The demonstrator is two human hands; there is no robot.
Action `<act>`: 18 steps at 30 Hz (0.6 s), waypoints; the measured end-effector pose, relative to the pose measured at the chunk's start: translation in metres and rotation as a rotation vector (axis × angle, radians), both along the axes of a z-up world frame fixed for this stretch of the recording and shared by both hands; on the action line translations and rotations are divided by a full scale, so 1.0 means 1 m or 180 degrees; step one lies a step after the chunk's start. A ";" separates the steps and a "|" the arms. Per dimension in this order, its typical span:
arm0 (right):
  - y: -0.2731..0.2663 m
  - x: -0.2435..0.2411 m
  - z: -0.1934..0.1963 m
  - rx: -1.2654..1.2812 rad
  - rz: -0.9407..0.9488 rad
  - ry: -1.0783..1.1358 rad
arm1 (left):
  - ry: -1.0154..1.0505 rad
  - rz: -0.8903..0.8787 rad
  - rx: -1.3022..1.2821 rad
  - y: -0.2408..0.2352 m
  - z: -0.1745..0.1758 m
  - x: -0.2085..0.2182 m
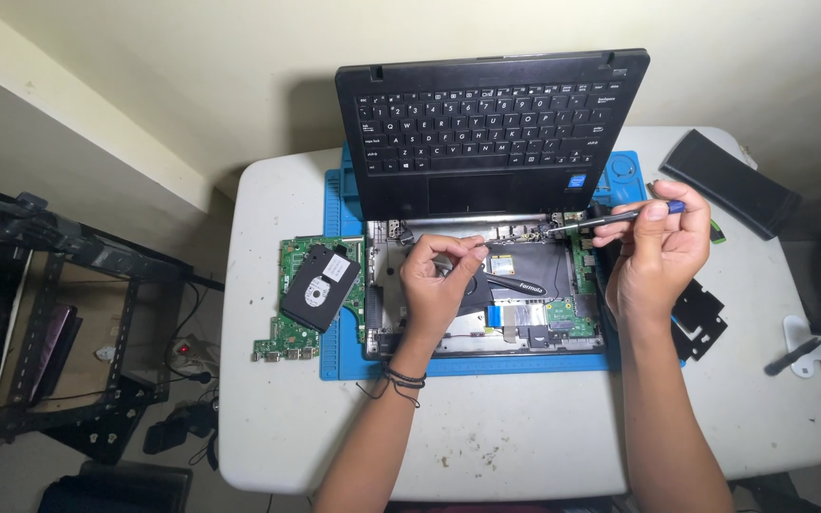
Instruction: The person removes a laptop fan from a disassembled laptop and cleans it with a toothbrush. They use a screwdriver to detach the fan, then brush the fan blades and housing to remove dust.
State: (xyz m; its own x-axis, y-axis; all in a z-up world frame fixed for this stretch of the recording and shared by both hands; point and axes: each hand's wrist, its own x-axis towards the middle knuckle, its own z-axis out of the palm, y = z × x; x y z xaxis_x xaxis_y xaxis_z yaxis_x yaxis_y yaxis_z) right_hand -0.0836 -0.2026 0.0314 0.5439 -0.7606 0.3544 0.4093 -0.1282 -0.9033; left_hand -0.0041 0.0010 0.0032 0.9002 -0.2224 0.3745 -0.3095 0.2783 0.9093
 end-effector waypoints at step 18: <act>-0.007 -0.009 0.010 -0.0594 -0.0086 -0.0087 | -0.0329 -0.0157 0.0406 0.000 0.006 -0.003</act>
